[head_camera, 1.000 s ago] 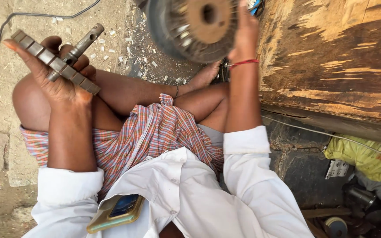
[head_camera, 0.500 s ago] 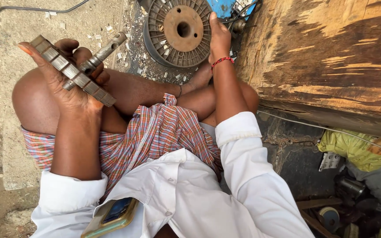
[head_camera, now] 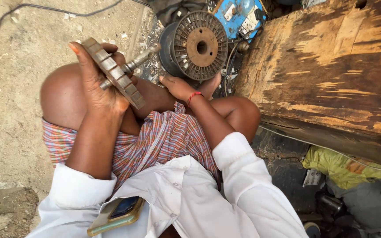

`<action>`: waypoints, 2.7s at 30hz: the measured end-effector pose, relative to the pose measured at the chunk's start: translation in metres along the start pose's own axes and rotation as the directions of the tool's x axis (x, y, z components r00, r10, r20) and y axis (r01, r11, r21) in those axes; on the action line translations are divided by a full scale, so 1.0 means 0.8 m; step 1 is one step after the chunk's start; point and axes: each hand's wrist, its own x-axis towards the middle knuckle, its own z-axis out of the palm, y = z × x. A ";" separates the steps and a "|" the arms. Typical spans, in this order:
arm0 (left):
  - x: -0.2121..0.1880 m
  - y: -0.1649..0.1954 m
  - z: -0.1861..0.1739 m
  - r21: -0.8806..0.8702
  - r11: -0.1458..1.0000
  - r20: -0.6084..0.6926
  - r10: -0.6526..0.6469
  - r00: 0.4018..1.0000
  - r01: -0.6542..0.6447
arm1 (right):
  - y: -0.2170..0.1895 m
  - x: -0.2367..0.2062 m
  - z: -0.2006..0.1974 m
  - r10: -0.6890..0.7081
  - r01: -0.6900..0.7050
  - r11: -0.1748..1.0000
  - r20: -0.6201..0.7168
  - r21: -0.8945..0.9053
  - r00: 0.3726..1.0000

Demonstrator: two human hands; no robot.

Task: The person sits on the ground holding a slotted metal rotor disc on their lap and repeatedly strikes a shaft fitted through its center with a hammer. They turn the disc over, press and reposition the shaft, and fit small components by hand while a second person works nearby.

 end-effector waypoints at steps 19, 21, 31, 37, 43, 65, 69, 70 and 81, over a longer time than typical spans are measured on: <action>0.015 -0.012 -0.005 -0.026 0.996 -0.096 0.081 0.992 -0.084 | -0.018 0.066 0.017 0.111 -0.146 0.970 0.181 0.194 0.977; 0.016 -0.012 -0.006 -0.018 0.995 -0.114 0.097 0.989 -0.099 | -0.020 0.071 0.021 0.083 -0.105 0.973 0.113 0.205 0.990; 0.028 -0.008 -0.015 0.004 0.998 -0.251 0.054 0.967 -0.055 | -0.036 -0.011 0.017 -0.214 0.470 0.707 -0.474 0.528 0.854; 0.032 -0.020 -0.007 0.015 0.997 -0.145 0.083 0.986 -0.082 | 0.012 -0.088 -0.066 -0.173 0.558 0.667 -0.627 0.493 0.760; 0.037 -0.059 0.036 0.155 0.987 -0.180 -0.015 0.984 0.043 | 0.039 -0.034 -0.210 -0.182 0.661 0.685 -0.806 0.306 0.563; 0.072 -0.196 0.152 0.347 0.926 -0.213 -0.076 0.974 0.148 | 0.081 -0.075 -0.201 0.050 0.613 0.323 -0.660 0.721 0.749; 0.077 -0.212 0.165 0.593 0.803 -0.188 0.057 0.980 0.068 | 0.106 -0.093 -0.172 0.001 0.574 0.126 -0.578 0.809 0.816; 0.078 -0.214 0.169 0.683 0.726 -0.218 0.097 0.971 0.081 | 0.109 -0.093 -0.167 -0.011 0.584 0.100 -0.586 0.805 0.810; 0.091 -0.214 0.204 0.775 0.609 -0.193 -0.025 0.981 0.169 | 0.118 -0.085 -0.162 -0.037 0.652 0.046 -0.651 0.757 0.758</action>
